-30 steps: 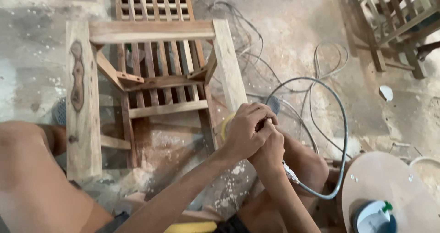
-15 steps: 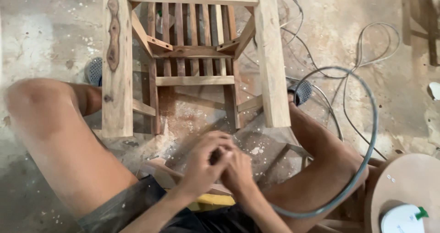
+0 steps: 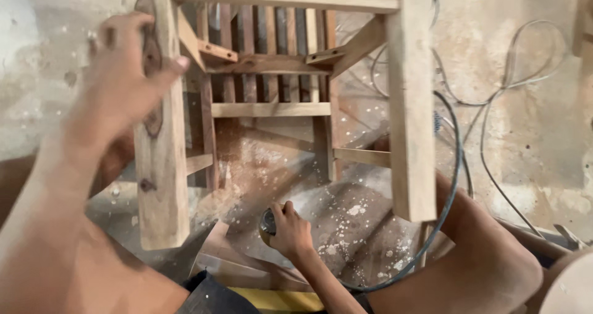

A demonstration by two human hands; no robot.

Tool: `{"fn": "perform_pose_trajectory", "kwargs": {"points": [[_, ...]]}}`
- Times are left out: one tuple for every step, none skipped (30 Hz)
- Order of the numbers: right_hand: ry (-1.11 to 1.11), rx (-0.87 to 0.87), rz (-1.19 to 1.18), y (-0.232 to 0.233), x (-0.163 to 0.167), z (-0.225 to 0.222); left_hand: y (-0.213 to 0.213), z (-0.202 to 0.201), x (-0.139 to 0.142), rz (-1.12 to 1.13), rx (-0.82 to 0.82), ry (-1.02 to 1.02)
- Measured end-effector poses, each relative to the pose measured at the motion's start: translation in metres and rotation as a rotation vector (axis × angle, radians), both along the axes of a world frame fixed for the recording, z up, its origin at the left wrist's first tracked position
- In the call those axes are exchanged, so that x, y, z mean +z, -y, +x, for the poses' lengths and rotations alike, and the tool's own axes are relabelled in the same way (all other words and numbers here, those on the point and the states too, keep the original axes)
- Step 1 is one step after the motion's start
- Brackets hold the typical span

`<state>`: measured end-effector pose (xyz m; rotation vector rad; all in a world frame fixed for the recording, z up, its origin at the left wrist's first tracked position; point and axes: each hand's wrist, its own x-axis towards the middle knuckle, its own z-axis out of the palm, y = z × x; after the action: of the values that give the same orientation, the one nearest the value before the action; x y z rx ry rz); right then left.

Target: The person uses a handheld orbital sander to smooth the surfaces of a wooden chair frame. They move the sander across the legs, seat frame, and slatted backrest while holding the chair steady with the other hand.

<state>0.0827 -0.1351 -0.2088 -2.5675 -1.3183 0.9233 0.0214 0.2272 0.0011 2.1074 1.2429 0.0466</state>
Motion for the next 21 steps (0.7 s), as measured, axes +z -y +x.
{"fn": "perform_pose_trajectory", "kwargs": {"points": [[-0.033,-0.002,-0.047,-0.003,-0.007,0.000,0.005,-0.005,-0.006,-0.128,0.002,-0.116],[-0.061,-0.001,-0.095,-0.007,-0.013,0.002,0.011,-0.015,-0.010,0.046,-0.106,-0.156],[-0.085,-0.005,-0.144,-0.008,-0.017,0.004,0.018,-0.024,-0.013,0.215,-0.223,-0.190],[-0.068,0.012,-0.121,-0.009,-0.021,0.004,0.024,-0.034,-0.015,0.218,-0.284,-0.159],[-0.045,0.024,-0.098,-0.010,-0.024,0.004,0.030,-0.044,-0.016,0.223,-0.348,-0.119],[-0.019,0.035,-0.074,-0.011,-0.027,0.006,0.038,-0.052,-0.018,0.298,-0.376,-0.054],[-0.046,0.008,-0.106,-0.011,-0.029,0.008,0.045,-0.059,-0.019,0.380,-0.403,0.010],[-0.072,-0.025,-0.134,-0.012,-0.032,0.009,0.051,-0.063,-0.021,0.418,-0.408,0.005],[-0.101,-0.062,-0.158,-0.014,-0.034,0.012,0.055,-0.065,-0.023,0.458,-0.417,0.000],[-0.088,-0.088,-0.118,-0.016,-0.037,0.016,0.057,-0.066,-0.027,0.482,-0.422,0.020],[-0.077,-0.114,-0.079,-0.017,-0.039,0.020,0.059,-0.066,-0.030,0.506,-0.427,0.040],[-0.068,-0.138,-0.040,-0.019,-0.040,0.023,0.058,-0.066,-0.035,0.512,-0.429,0.084],[-0.060,-0.182,-0.045,-0.022,-0.042,0.029,0.058,-0.066,-0.040,0.520,-0.441,0.111],[-0.054,-0.225,-0.048,-0.026,-0.045,0.038,0.056,-0.066,-0.045,0.527,-0.453,0.137],[-0.049,-0.268,-0.054,-0.028,-0.046,0.044,0.056,-0.067,-0.048,0.533,-0.477,0.146],[-0.024,-0.307,-0.010,-0.030,-0.046,0.050,0.057,-0.068,-0.050,0.538,-0.516,0.144],[0.003,-0.345,0.031,-0.031,-0.047,0.058,0.057,-0.068,-0.053,0.542,-0.555,0.143],[0.031,-0.380,0.073,-0.033,-0.047,0.065,0.059,-0.068,-0.053,0.549,-0.610,0.133],[0.067,-0.377,0.130,-0.033,-0.048,0.072,0.062,-0.067,-0.053,0.550,-0.649,0.120],[0.102,-0.373,0.188,-0.032,-0.048,0.076,0.065,-0.065,-0.052,0.551,-0.688,0.107],[0.137,-0.371,0.247,-0.030,-0.048,0.078,0.070,-0.062,-0.050,0.547,-0.715,0.091]]}}
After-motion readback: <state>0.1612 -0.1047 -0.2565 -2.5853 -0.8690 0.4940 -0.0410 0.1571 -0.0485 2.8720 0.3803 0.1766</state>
